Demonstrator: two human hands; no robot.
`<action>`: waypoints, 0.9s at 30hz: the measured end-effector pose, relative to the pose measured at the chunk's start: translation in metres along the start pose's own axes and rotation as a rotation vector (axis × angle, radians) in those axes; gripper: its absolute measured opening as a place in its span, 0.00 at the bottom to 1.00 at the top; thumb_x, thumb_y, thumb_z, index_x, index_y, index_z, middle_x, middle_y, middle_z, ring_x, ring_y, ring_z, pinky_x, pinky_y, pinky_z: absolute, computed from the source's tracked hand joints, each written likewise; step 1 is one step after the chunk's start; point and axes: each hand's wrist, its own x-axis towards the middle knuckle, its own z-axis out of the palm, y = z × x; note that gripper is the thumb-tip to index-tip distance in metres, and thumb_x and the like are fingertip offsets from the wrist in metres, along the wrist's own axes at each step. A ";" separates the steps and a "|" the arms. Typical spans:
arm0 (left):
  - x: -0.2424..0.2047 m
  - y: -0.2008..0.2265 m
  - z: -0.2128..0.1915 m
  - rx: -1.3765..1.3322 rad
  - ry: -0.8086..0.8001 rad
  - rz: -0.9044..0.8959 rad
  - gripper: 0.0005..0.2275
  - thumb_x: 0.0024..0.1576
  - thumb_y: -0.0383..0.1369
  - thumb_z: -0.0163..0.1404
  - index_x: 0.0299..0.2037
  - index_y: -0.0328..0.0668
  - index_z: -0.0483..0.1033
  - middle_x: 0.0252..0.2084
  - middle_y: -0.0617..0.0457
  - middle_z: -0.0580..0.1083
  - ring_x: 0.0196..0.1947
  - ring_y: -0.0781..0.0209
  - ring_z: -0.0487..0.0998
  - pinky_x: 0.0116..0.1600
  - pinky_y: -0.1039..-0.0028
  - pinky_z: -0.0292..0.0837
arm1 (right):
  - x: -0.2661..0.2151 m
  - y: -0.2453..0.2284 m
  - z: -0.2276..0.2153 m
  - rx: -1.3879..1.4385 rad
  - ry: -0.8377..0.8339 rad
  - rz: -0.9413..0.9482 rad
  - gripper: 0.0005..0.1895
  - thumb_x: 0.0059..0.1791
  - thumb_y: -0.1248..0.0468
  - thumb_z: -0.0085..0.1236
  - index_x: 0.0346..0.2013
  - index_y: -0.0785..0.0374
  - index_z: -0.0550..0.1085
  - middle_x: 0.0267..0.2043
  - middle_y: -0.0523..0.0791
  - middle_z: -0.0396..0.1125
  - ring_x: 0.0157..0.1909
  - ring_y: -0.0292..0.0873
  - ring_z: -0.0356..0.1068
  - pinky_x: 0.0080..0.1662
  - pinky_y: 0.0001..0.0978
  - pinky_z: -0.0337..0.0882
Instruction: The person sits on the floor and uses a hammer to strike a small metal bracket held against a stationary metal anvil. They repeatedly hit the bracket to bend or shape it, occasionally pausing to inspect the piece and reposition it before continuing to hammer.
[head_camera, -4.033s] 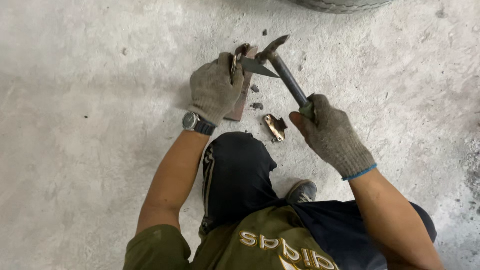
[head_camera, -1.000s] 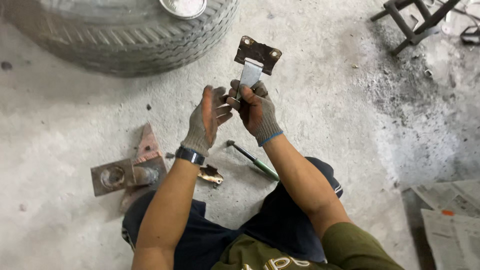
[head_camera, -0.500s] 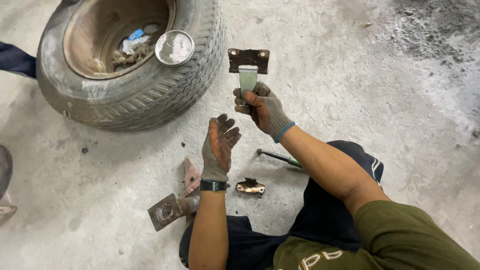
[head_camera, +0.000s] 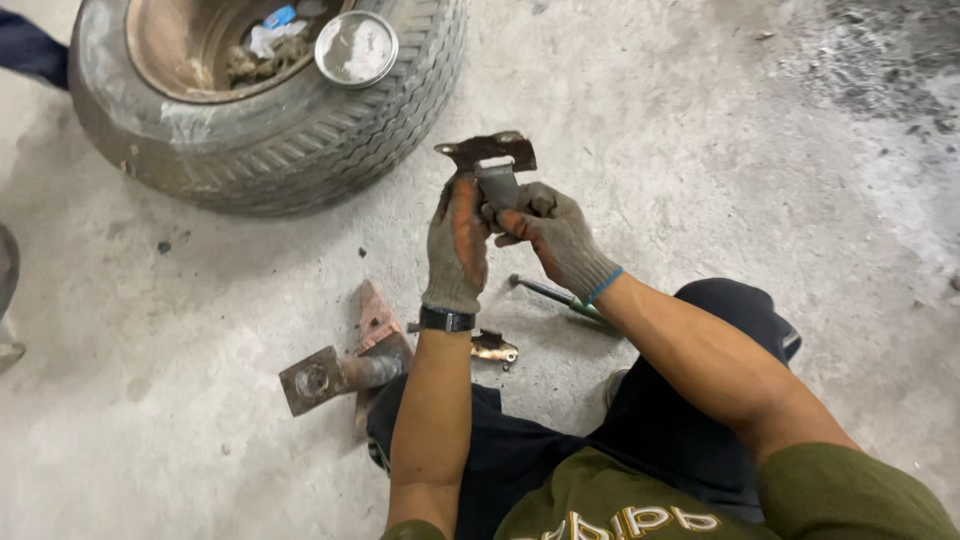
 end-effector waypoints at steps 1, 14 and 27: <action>0.000 -0.003 -0.001 -0.118 0.001 -0.035 0.22 0.66 0.44 0.50 0.62 0.34 0.70 0.48 0.46 0.74 0.45 0.56 0.75 0.48 0.66 0.73 | -0.008 -0.004 0.002 -0.183 -0.034 -0.034 0.12 0.49 0.69 0.63 0.47 0.69 0.75 0.41 0.49 0.73 0.41 0.42 0.74 0.43 0.35 0.80; -0.036 0.003 -0.017 -0.837 -0.471 -0.507 0.18 0.70 0.44 0.36 0.58 0.40 0.70 0.29 0.60 0.72 0.26 0.68 0.71 0.39 0.70 0.68 | 0.012 -0.051 0.001 -0.435 -0.157 -0.268 0.31 0.56 0.47 0.53 0.65 0.65 0.63 0.63 0.51 0.65 0.59 0.44 0.70 0.56 0.36 0.76; -0.047 0.013 0.018 -0.193 -0.219 -0.469 0.25 0.73 0.54 0.32 0.57 0.37 0.70 0.35 0.44 0.78 0.20 0.68 0.75 0.28 0.70 0.77 | 0.037 -0.025 -0.008 -0.178 0.053 0.157 0.16 0.54 0.56 0.57 0.46 0.67 0.76 0.38 0.46 0.74 0.37 0.37 0.73 0.39 0.28 0.78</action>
